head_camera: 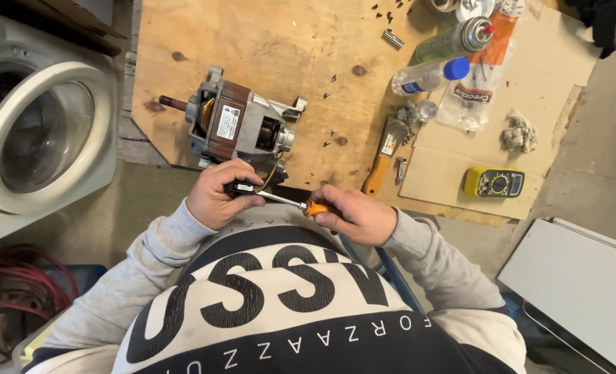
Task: The person uses a screwdriver to disassemble a black plastic electrical component on a wooden workbench. They remove screws, separate the housing, and manipulate internal wires before reassembling the parts.
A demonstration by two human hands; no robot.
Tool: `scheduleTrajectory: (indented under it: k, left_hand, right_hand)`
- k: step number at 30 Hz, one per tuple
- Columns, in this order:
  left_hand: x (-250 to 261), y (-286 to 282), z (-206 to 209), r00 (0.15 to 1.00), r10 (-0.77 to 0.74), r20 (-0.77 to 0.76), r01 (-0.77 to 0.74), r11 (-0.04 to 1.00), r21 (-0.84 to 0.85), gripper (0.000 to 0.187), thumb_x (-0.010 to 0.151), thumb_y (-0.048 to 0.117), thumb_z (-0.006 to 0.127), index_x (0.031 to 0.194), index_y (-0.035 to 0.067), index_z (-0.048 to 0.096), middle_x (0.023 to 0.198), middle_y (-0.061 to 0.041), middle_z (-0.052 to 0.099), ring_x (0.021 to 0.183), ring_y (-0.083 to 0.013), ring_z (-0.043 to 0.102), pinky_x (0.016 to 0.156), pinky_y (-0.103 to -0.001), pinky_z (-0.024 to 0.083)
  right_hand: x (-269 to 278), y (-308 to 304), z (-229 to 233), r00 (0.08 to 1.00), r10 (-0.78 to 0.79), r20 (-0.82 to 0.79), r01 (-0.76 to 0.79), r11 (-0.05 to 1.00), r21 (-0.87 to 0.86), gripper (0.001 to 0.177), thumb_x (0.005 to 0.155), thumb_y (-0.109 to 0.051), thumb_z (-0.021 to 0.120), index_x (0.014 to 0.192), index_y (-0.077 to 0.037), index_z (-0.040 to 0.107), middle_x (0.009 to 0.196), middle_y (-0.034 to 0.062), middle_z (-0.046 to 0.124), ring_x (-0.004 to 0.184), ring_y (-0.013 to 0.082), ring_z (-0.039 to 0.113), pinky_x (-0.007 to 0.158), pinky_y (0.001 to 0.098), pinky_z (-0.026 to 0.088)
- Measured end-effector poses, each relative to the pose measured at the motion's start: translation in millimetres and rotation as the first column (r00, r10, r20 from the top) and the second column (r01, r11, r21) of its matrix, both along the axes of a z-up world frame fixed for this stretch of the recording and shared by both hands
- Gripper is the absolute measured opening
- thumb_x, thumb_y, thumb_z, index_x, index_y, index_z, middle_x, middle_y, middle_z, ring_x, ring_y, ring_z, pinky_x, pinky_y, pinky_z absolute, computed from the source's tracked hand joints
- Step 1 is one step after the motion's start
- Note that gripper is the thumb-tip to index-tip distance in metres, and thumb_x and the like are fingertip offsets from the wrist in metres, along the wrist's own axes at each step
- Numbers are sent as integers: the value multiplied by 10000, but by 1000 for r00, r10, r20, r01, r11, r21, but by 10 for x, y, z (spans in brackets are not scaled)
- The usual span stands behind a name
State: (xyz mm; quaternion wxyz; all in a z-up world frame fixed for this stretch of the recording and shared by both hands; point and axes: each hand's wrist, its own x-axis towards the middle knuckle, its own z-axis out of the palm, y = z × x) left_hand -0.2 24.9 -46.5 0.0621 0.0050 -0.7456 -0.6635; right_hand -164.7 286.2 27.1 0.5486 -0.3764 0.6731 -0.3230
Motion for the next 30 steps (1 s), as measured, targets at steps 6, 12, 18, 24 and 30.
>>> scheduleTrajectory:
  k: [6, 12, 18, 24, 30]
  left_hand:
    - [19, 70, -80, 1000, 17, 14, -18, 997, 74, 335, 758, 114, 915, 986, 15, 691, 938, -88, 683, 857, -191, 659, 762, -297, 532]
    - [72, 165, -200, 995, 71, 66, -84, 971, 223, 357, 744, 139, 922, 974, 13, 680, 951, -70, 684, 903, -175, 650, 815, -296, 532]
    - [50, 151, -138, 997, 61, 48, -69, 977, 200, 329, 752, 138, 917, 964, 21, 695, 949, -74, 693, 889, -172, 653, 791, -298, 537]
    - [-46, 55, -3, 1000, 3, -26, -2, 1000, 30, 325, 750, 113, 921, 963, 26, 691, 914, -83, 686, 816, -186, 672, 711, -299, 534]
    - [-65, 88, -3, 1000, 21, 16, -21, 999, -27, 319, 747, 126, 928, 940, 35, 690, 881, -76, 702, 780, -181, 699, 685, -297, 541]
  right_hand:
    - [0, 47, 118, 990, 32, -135, -35, 999, -20, 356, 1014, -298, 603, 1243, -27, 567, 779, 144, 700, 690, 300, 713, 612, 396, 542]
    - [-24, 80, 103, 998, -25, 62, 21, 998, 66, 428, 1033, -337, 534, 1316, -19, 584, 765, 99, 714, 633, 190, 725, 598, 346, 575]
    - [-10, 276, -272, 961, -75, 266, 50, 994, 98, 456, 1078, -337, 515, 1362, 5, 616, 805, 44, 691, 663, 101, 614, 613, 291, 527]
    - [2, 162, -143, 923, -126, 362, 70, 984, 164, 403, 1050, -283, 536, 1328, -7, 629, 732, 20, 637, 609, 90, 575, 555, 285, 501]
    - [59, 145, -158, 990, -16, -138, -1, 993, -120, 316, 962, -199, 642, 1209, -1, 650, 771, 124, 668, 644, 243, 652, 597, 365, 534]
